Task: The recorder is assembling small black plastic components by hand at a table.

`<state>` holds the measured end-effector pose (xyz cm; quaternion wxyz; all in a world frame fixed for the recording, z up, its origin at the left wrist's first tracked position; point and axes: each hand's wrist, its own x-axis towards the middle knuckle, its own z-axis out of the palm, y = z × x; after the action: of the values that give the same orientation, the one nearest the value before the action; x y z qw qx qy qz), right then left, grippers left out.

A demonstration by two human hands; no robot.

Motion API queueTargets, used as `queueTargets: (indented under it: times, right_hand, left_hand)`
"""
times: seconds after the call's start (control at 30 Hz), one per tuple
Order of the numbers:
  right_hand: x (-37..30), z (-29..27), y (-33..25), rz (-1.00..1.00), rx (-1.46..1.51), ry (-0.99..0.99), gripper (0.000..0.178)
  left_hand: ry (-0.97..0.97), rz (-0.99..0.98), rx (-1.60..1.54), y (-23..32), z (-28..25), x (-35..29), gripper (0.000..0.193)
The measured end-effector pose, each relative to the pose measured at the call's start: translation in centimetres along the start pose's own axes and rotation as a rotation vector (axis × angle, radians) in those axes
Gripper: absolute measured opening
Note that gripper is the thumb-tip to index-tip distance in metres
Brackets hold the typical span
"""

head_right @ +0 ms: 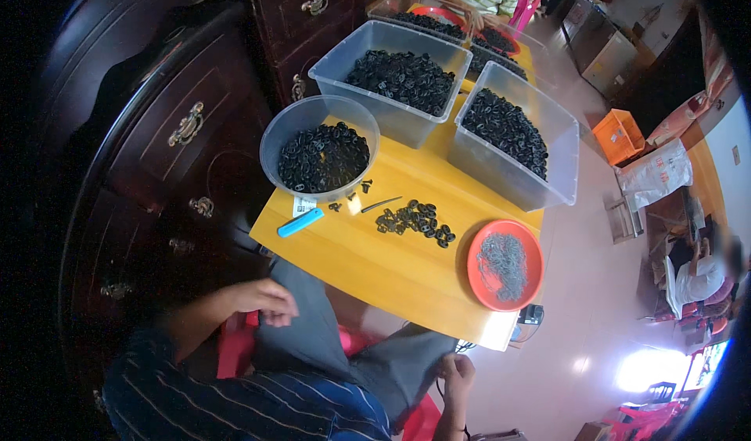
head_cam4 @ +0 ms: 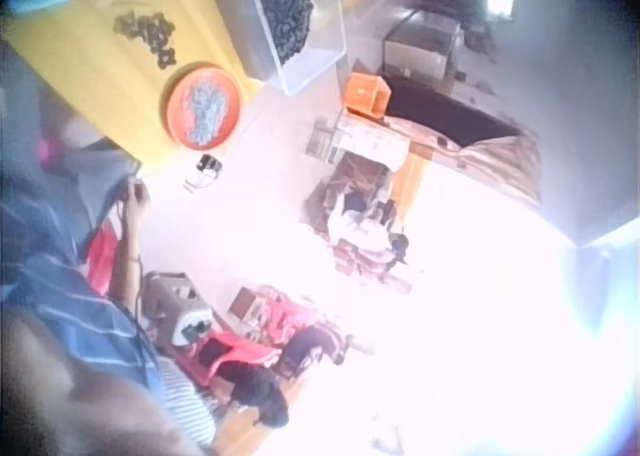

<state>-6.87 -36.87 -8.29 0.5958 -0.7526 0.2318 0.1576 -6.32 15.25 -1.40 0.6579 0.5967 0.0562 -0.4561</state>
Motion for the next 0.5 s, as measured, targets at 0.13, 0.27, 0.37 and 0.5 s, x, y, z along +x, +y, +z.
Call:
queueTargets:
  times: [0.13, 0.27, 0.37, 0.5]
  right_hand:
    - [0.5, -1.5, 6.3, -0.074, -0.997, -0.008, 0.024]
    - [0.2, -3.3, 11.0, 0.147, -1.196, -0.285, 0.028]
    - [2.4, -2.9, 10.6, -0.08, -1.134, -0.59, 0.033]
    - [4.3, -2.2, 8.3, -0.021, -1.17, -0.554, 0.033]
  left_hand:
    - [0.734, -0.282, 0.147, -11.5, -4.6, -2.7, 0.024]
    - [0.463, -0.537, 0.241, -13.9, -5.2, -2.0, 0.016]
    - [0.459, -0.521, 0.195, -8.8, -8.3, 1.6, 0.017]
    - [0.448, -0.498, 0.159, -4.3, -10.1, 5.5, 0.018]
